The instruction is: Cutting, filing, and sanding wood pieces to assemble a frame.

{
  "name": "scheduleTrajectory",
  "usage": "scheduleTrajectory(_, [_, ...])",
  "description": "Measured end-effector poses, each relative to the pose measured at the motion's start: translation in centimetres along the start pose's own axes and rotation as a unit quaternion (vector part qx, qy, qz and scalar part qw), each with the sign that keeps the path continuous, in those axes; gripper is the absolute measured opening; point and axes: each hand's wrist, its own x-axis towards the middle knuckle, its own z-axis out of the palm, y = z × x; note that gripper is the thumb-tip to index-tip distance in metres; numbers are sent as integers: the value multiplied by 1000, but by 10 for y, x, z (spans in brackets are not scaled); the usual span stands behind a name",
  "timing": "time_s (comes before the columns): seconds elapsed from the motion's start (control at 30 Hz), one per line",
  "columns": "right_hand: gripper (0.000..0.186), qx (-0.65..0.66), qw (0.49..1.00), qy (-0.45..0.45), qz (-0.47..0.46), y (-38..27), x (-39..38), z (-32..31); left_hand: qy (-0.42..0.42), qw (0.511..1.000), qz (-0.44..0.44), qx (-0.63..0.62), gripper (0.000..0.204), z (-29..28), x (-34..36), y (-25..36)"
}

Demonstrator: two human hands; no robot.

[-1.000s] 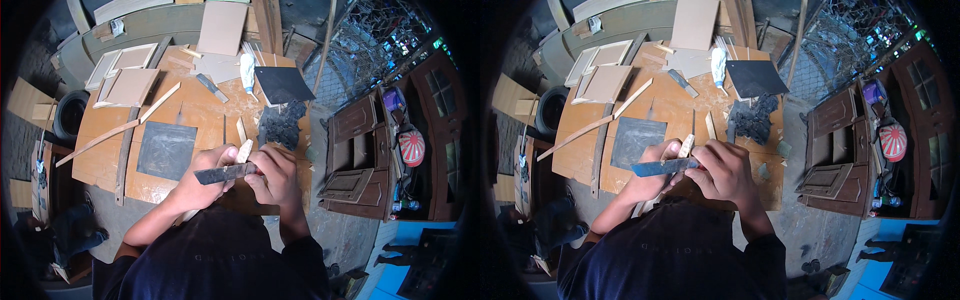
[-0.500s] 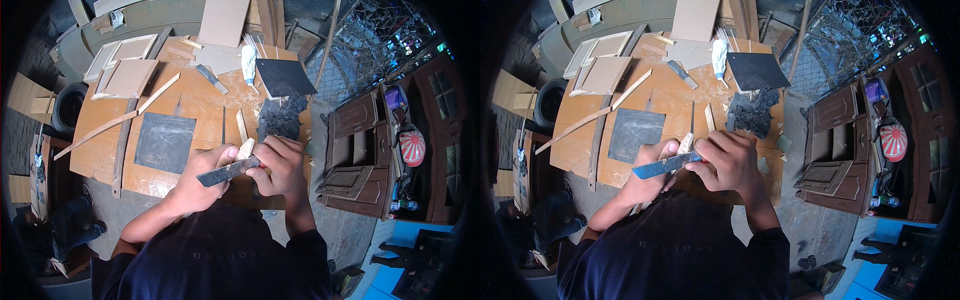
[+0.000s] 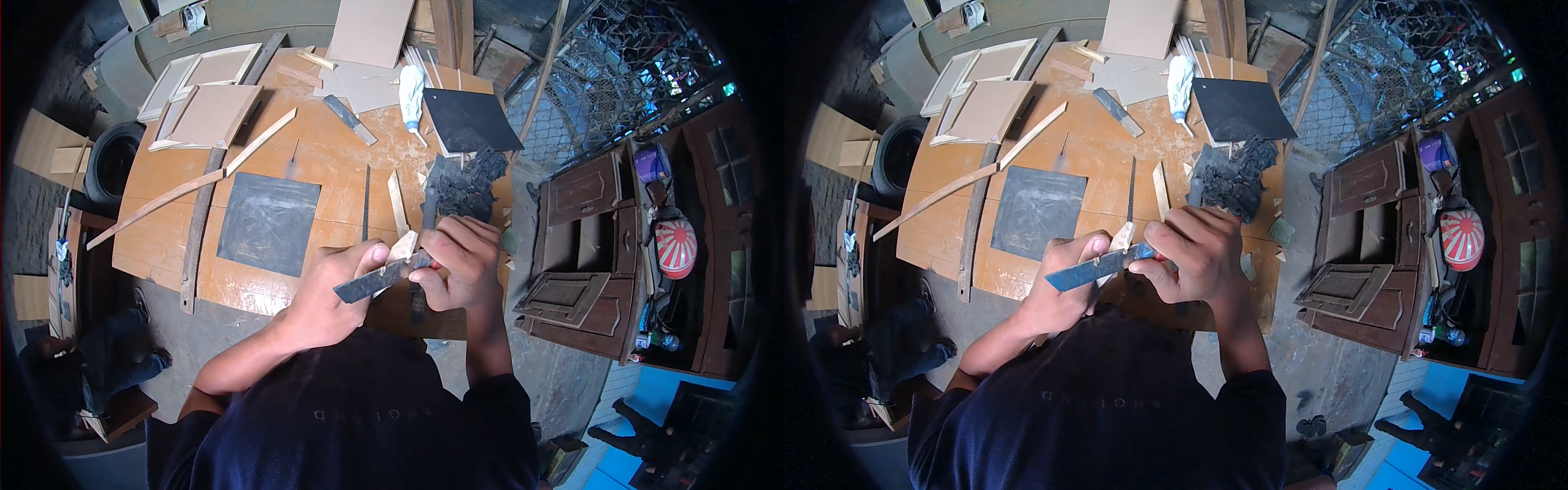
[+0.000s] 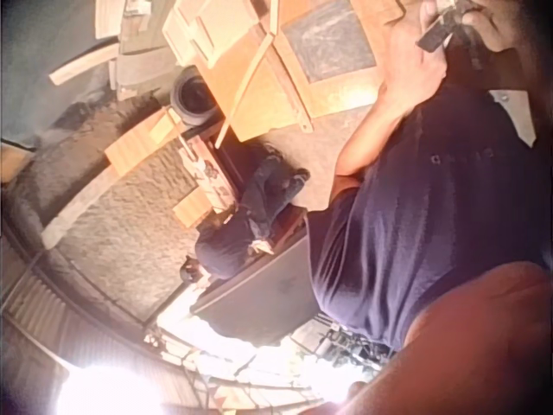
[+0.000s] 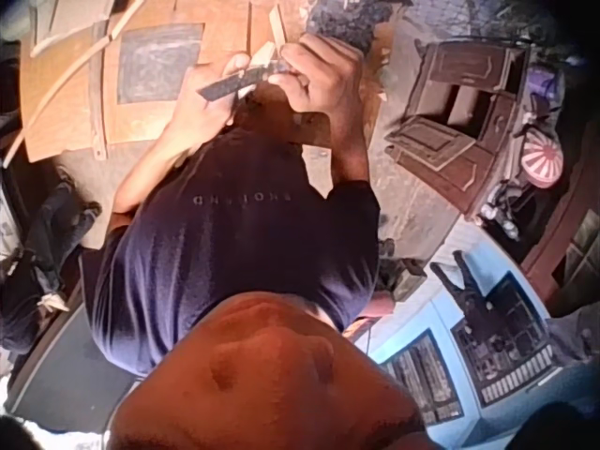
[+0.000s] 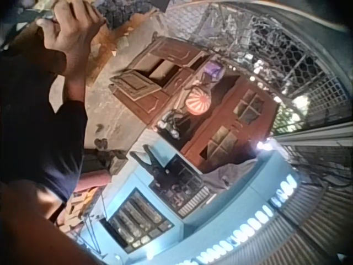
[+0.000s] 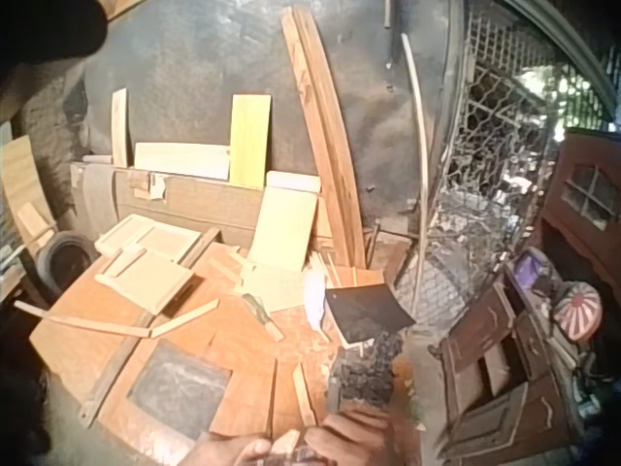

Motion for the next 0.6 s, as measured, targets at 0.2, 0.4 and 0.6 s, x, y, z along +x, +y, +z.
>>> scheduleTrajectory(0.2, [37,9,1000,10,12,1,-6,0,4,1000,16,8,31,2,-3,-5])
scheduleTrajectory(0.4, [22,24,946,112,304,63,-67,-37,20,993,105,44,35,-5,-17,-6])
scheduleTrajectory(0.6, [19,98,978,12,183,-14,-15,-21,31,1000,-5,0,37,0,-3,-8])
